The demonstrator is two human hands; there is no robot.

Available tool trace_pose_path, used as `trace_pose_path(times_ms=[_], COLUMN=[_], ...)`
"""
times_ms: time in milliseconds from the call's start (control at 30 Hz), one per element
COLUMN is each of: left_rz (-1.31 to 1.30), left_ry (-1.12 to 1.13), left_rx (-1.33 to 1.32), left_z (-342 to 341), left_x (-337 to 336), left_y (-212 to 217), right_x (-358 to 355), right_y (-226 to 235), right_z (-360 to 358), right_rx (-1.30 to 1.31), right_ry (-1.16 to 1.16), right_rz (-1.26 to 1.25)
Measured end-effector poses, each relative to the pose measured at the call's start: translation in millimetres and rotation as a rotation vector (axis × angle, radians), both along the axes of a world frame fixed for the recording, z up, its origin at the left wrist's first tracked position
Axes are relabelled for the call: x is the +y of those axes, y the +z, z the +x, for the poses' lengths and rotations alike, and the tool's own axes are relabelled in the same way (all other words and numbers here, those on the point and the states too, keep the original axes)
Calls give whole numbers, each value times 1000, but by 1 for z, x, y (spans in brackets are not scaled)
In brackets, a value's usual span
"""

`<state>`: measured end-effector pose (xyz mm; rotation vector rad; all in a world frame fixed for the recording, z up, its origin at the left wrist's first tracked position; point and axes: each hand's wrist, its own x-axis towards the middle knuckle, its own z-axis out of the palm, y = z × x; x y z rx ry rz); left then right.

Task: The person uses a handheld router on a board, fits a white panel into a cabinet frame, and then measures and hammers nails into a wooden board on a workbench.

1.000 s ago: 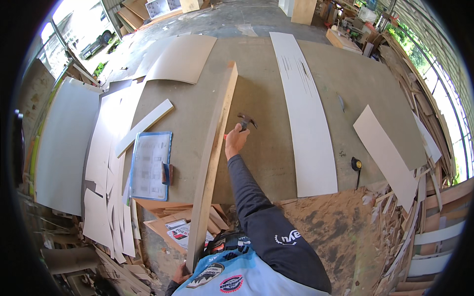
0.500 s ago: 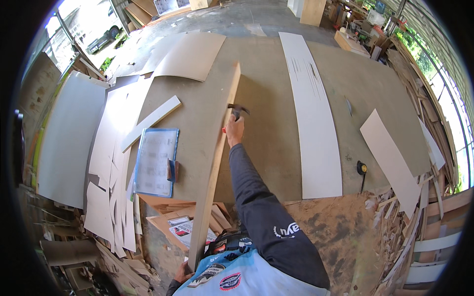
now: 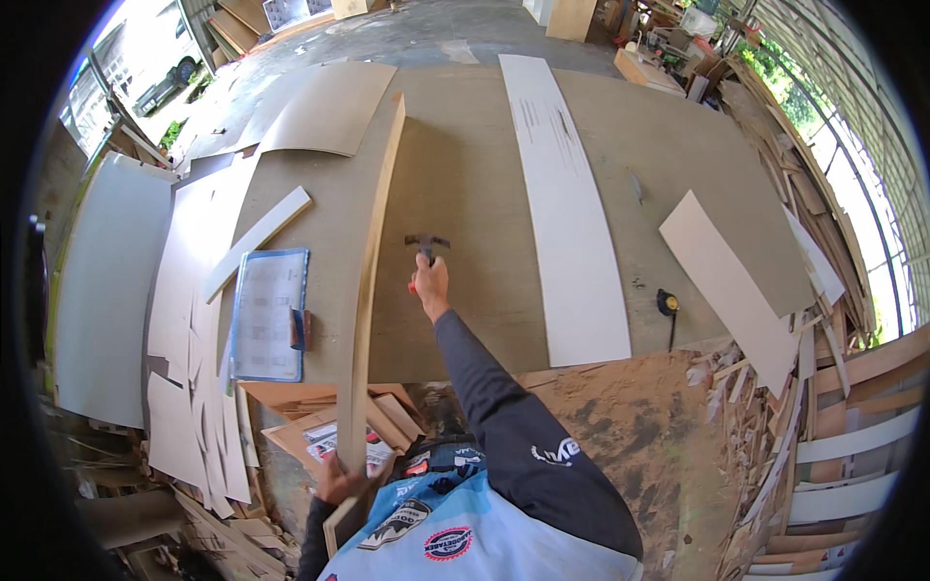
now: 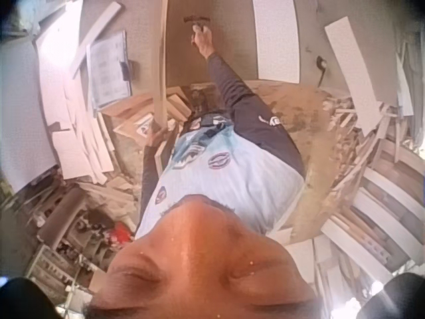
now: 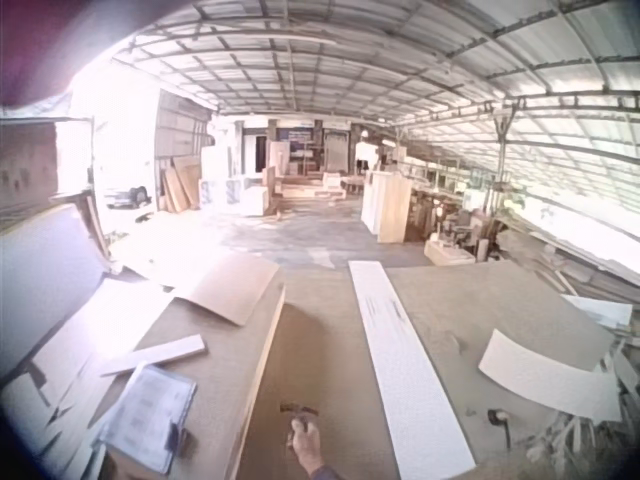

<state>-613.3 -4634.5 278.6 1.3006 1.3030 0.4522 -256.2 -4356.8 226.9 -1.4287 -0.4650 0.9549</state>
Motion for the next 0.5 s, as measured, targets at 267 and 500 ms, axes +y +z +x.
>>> trace_pose_path(times_ms=[267, 500], left_rz=[559, 331], left_ry=[-245, -152], left_rx=[202, 840], left_z=[141, 278], left_x=[82, 53], left_y=[-27, -20], right_x=[-181, -283], right_y=[-24, 1], right_z=[89, 175], right_rx=[-87, -149], right_ry=[204, 188], right_rz=[-69, -47])
